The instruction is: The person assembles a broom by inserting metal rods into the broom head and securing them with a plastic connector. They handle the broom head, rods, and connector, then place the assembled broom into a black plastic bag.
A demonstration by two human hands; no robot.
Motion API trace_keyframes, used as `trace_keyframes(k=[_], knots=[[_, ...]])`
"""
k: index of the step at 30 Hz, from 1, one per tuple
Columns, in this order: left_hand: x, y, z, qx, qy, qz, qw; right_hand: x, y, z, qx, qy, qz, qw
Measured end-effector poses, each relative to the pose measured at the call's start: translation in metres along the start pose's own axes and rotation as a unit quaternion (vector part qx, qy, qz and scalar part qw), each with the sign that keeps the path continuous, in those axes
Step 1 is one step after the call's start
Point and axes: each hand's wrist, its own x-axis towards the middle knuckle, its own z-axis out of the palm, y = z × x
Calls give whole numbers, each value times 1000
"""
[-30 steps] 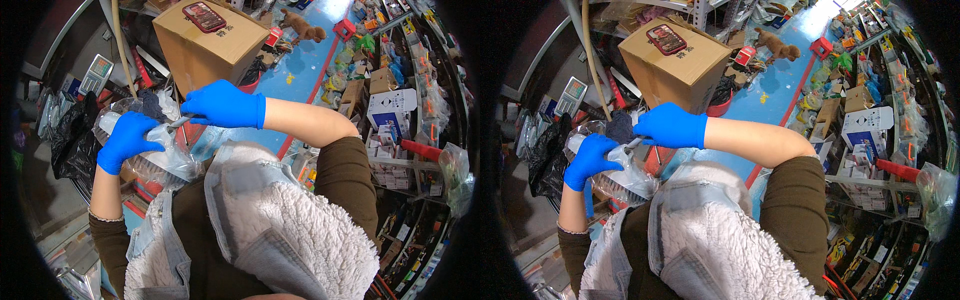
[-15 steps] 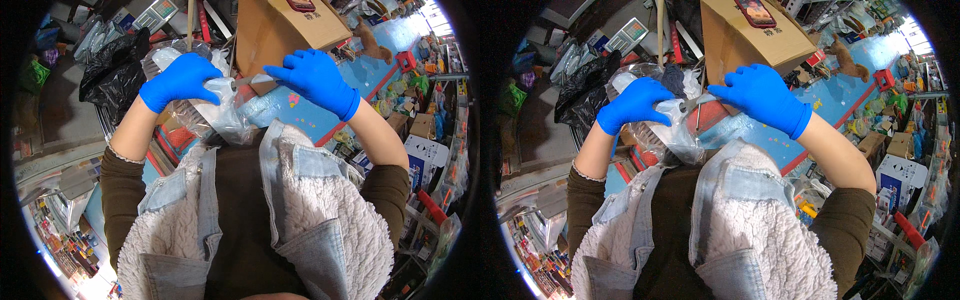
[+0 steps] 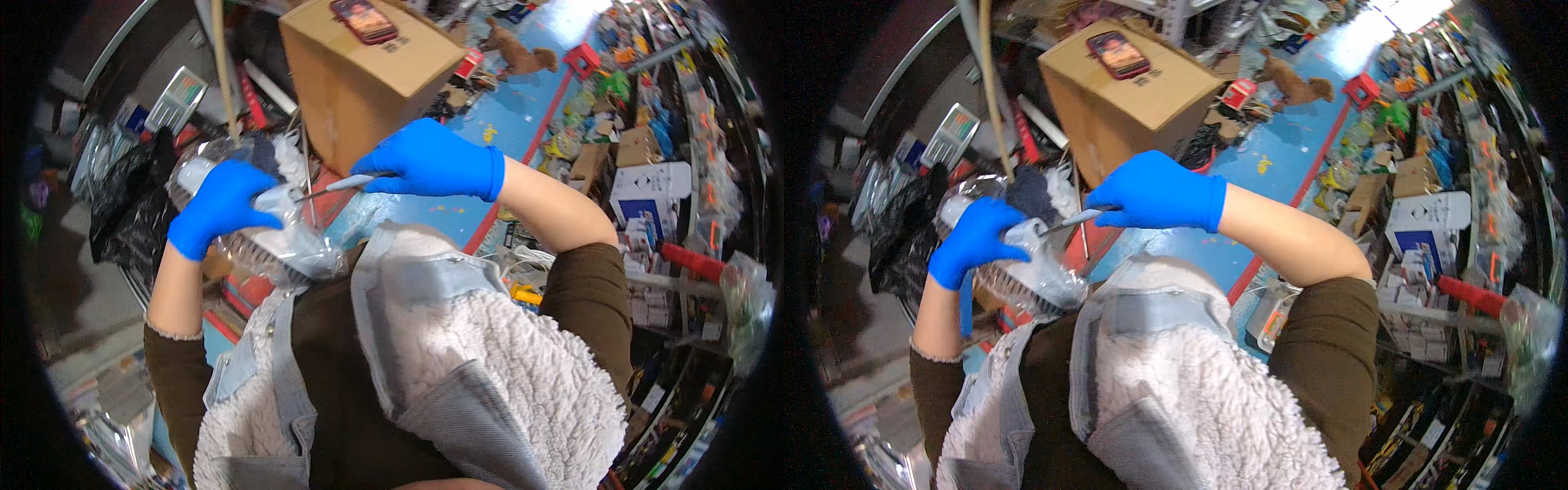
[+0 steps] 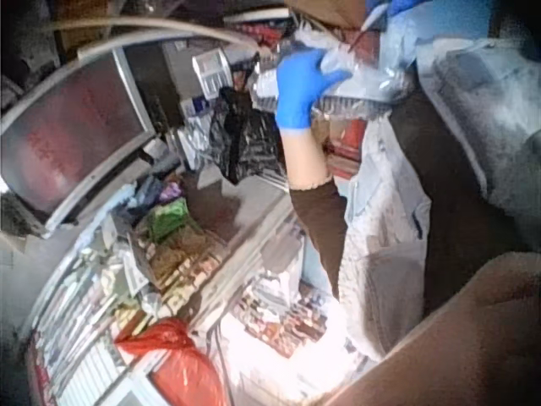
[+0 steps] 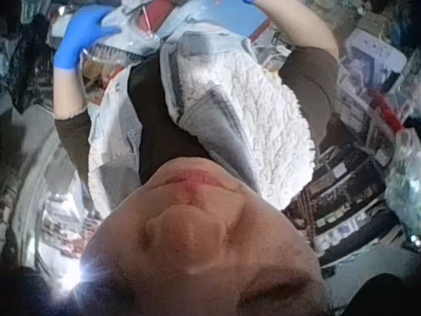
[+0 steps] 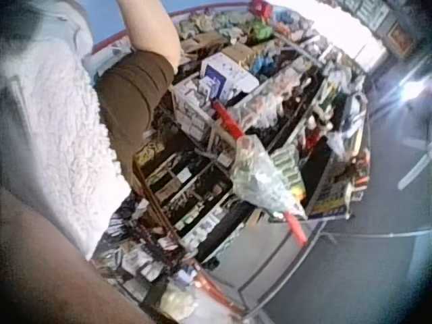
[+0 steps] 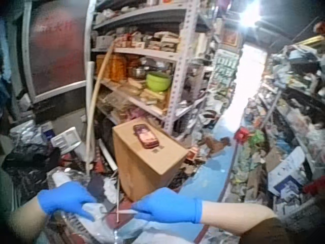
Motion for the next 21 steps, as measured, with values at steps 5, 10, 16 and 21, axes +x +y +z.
trace_keyframes(k=[5, 10, 16, 21], knots=[[-24, -17, 8, -54, 20, -59, 997, -25, 36, 1, 230, 143, 126, 954], [-83, -53, 46, -180, -4, -174, 968, -43, 99, 23, 141, 416, 319, 840], [-142, -74, 129, -439, 38, -338, 831, -11, 169, 51, -27, 435, 353, 828], [-218, -90, 181, -587, 208, -457, 635, 17, 181, 56, 59, 332, 374, 864]])
